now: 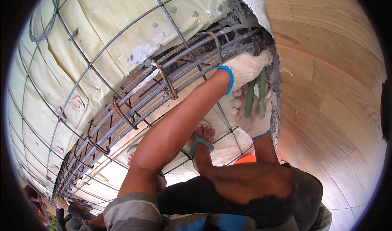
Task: The person is installing rebar on a construction site. They are using pliers to cut and bend the rebar, securing it to the existing structure. The person is wearing gloves and flip-flops, and the camera is mounted on their head, providing a first-person view of the task.
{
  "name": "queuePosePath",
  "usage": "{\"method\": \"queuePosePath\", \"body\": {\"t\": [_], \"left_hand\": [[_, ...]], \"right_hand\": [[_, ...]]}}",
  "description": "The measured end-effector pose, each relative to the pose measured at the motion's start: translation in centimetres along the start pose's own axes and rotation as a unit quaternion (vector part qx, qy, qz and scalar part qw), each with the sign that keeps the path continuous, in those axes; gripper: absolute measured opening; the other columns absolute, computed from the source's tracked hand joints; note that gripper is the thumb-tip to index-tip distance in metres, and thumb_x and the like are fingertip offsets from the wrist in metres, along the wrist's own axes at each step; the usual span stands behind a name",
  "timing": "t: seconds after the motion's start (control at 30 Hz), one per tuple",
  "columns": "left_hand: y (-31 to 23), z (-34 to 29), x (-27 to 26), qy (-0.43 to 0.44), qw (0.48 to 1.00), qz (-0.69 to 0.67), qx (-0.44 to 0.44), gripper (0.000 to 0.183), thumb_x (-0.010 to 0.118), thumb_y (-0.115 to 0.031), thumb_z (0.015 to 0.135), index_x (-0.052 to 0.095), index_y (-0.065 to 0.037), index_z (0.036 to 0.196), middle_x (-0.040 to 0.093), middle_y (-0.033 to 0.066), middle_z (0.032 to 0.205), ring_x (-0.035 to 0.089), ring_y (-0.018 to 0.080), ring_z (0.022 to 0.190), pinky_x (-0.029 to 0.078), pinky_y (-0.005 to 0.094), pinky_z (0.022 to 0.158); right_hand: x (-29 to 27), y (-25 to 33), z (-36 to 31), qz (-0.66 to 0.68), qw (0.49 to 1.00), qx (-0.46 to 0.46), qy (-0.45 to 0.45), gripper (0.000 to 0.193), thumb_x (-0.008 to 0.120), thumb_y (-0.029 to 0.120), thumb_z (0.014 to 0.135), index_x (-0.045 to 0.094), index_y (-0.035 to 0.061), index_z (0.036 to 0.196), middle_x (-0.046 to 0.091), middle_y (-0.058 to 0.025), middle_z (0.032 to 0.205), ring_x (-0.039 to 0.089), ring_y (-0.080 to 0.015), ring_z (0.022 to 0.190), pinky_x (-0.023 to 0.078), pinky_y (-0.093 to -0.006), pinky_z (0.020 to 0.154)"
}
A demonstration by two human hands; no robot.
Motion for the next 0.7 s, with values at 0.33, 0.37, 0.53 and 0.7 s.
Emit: {"method": "queuePosePath", "body": {"t": [0.33, 0.37, 0.53, 0.7], "left_hand": [[-0.7, -0.6, -0.2, -0.079, 0.990, 0.096, 0.072, 0.064, 0.058, -0.054, 0.101, 0.072, 0.008, 0.103, 0.073, 0.0191, 0.089, 0.071, 0.0251, 0.082, 0.057, 0.0402, 0.077], [-0.3, 0.0, 0.0, -0.096, 0.985, 0.087, 0.113, 0.060, 0.057, -0.052, 0.103, 0.071, 0.006, 0.103, 0.071, 0.0144, 0.084, 0.069, 0.0201, 0.076, 0.056, 0.0384, 0.073], [1.1, 0.5, 1.5, -0.029, 0.995, 0.055, 0.082, 0.065, 0.054, -0.052, 0.103, 0.071, 0.011, 0.109, 0.072, 0.0262, 0.096, 0.071, 0.0333, 0.091, 0.055, 0.0429, 0.084], [2.4, -4.4, 1.4, 0.017, 0.975, 0.221, 0.024, 0.066, 0.053, -0.052, 0.101, 0.071, 0.010, 0.117, 0.074, 0.0335, 0.099, 0.075, 0.0406, 0.100, 0.056, 0.0480, 0.091]], "right_hand": [[-1.5, 2.0, -0.8, 0.156, 0.976, 0.078, 0.128, 0.049, 0.068, 0.049, 0.105, 0.060, 0.0169, 0.141, 0.065, 0.0054, 0.104, 0.053, -0.0043, 0.076, 0.049, -0.0255, 0.062], [-1.7, 2.2, -0.4, 0.182, 0.961, 0.102, 0.179, 0.049, 0.069, 0.048, 0.105, 0.060, 0.0176, 0.141, 0.065, 0.0062, 0.102, 0.052, -0.0038, 0.074, 0.048, -0.0250, 0.062], [-4.2, 0.9, -1.1, 0.144, 0.974, 0.059, 0.164, 0.052, 0.074, 0.045, 0.101, 0.060, 0.0158, 0.141, 0.068, 0.0027, 0.102, 0.057, -0.0065, 0.071, 0.051, -0.0270, 0.063], [-8.2, -1.2, -4.6, -0.094, 0.993, 0.059, 0.039, 0.052, 0.077, 0.034, 0.099, 0.060, 0.0075, 0.141, 0.072, -0.0111, 0.114, 0.076, -0.0237, 0.093, 0.061, -0.0432, 0.077]]}}
Point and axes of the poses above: each hand's wrist, its own z-axis towards the middle knuckle, its own x-axis out of the palm, y = z × x, the point moved 5 cm from there along z, towards the middle knuckle
